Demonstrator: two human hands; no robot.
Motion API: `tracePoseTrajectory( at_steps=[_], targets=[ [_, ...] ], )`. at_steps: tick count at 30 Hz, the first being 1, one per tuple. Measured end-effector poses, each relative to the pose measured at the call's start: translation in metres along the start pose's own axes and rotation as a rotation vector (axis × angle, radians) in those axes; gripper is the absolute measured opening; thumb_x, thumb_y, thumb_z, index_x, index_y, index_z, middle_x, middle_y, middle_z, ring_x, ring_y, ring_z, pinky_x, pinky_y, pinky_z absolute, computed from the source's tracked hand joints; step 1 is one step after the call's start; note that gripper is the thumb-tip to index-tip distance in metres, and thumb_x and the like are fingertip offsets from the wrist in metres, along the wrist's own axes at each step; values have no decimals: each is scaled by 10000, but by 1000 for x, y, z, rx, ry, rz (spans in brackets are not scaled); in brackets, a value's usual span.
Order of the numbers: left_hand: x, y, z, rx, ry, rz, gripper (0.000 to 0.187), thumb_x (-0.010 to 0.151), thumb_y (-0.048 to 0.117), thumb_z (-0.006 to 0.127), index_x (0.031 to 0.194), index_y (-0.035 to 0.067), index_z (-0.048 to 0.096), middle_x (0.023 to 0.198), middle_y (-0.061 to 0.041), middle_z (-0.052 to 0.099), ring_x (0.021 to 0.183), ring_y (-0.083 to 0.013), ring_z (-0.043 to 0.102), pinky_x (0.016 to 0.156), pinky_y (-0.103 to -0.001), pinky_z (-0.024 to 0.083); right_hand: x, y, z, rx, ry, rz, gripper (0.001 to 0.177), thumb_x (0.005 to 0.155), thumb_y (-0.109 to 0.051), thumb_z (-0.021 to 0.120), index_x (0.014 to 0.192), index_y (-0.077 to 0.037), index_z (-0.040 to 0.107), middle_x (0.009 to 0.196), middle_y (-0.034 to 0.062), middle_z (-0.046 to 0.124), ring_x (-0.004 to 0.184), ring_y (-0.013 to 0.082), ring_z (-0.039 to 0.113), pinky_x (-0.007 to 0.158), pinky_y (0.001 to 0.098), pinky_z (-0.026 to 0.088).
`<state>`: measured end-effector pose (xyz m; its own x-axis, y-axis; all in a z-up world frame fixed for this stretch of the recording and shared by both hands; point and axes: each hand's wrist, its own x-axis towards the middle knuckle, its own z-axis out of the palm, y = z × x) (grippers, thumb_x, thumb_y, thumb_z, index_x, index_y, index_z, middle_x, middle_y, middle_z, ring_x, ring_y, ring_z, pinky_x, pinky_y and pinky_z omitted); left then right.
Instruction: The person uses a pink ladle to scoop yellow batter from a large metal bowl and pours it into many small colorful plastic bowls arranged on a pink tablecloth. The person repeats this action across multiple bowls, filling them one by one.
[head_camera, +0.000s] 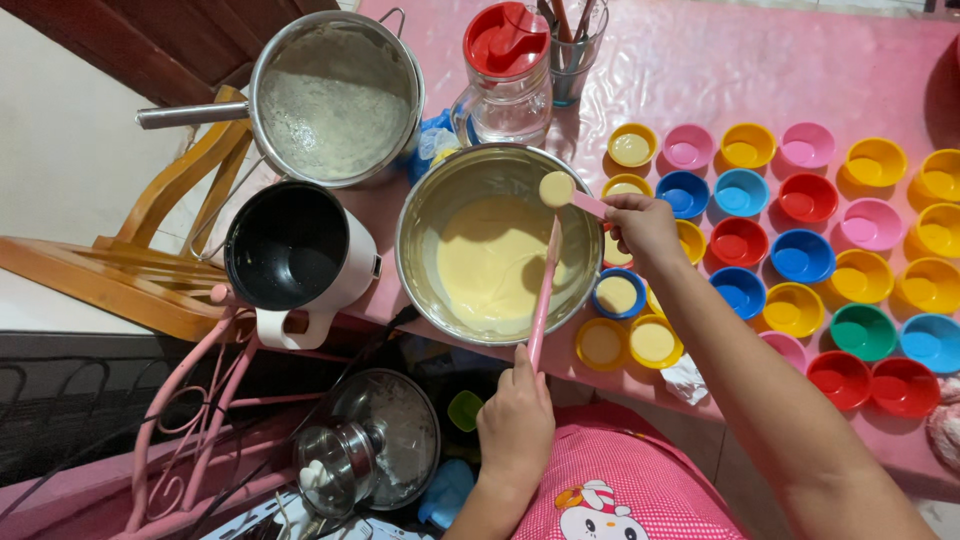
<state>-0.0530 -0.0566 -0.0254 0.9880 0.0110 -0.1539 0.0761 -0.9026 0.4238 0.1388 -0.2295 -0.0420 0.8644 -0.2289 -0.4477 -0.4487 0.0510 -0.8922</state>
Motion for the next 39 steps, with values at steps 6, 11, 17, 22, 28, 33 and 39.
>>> tracePoseTrajectory(
  at_steps=[6, 11, 17, 22, 28, 33, 39],
  targets=[
    [7, 6, -3, -12, -20, -14, 411, 914, 222, 463, 1270, 25, 404, 823, -135, 582, 612, -330, 621, 463, -447, 513, -14, -2, 8, 7, -55, 25, 135, 812, 22, 571, 882, -27, 676, 587, 41, 502, 461, 90, 378, 399, 182, 278],
    [17, 5, -9, -29, -17, -50, 415, 925, 231, 432, 1273, 5, 408, 845, -138, 598, 660, -323, 630, 493, -437, 524, -24, 0, 6, -43, -87, 35, 135, 814, 11, 575, 873, -33, 688, 587, 36, 527, 473, 91, 411, 430, 188, 356],
    [27, 0, -9, -18, -38, -106, 449, 919, 249, 409, 1301, 14, 385, 901, -166, 598, 720, -379, 617, 556, -505, 494, -23, 14, -9, -37, -67, 48, 138, 810, 22, 579, 903, -19, 672, 592, 56, 517, 475, 101, 411, 426, 193, 327],
    [39, -3, 2, -4, -110, -175, 468, 926, 246, 389, 1325, 3, 355, 942, -180, 589, 769, -392, 615, 611, -520, 491, -35, 19, -23, 21, -48, 102, 141, 808, 30, 579, 923, 5, 658, 667, 110, 599, 458, 107, 412, 389, 184, 291],
    [54, 0, 25, 113, -62, -80, 427, 869, 95, 336, 1248, -81, 422, 774, -159, 601, 648, -346, 657, 574, -437, 543, -43, 37, -50, 136, 2, 10, 217, 751, 27, 572, 963, 52, 611, 643, 90, 495, 435, 88, 452, 302, 156, 286],
    [65, 11, 45, 253, 92, 5, 420, 804, 26, 353, 1181, -121, 467, 650, -127, 586, 553, -296, 651, 493, -397, 532, -65, 35, -73, 158, -4, 15, 222, 764, 10, 610, 981, 50, 627, 676, 113, 544, 447, 98, 451, 308, 153, 283],
    [71, 21, 55, 318, 188, 64, 426, 767, 10, 356, 1136, -155, 489, 600, -138, 588, 505, -278, 639, 463, -395, 521, -71, 71, -113, 212, 94, 24, 238, 780, 8, 595, 1011, 65, 611, 672, 103, 510, 444, 101, 447, 304, 162, 260]
  ],
)
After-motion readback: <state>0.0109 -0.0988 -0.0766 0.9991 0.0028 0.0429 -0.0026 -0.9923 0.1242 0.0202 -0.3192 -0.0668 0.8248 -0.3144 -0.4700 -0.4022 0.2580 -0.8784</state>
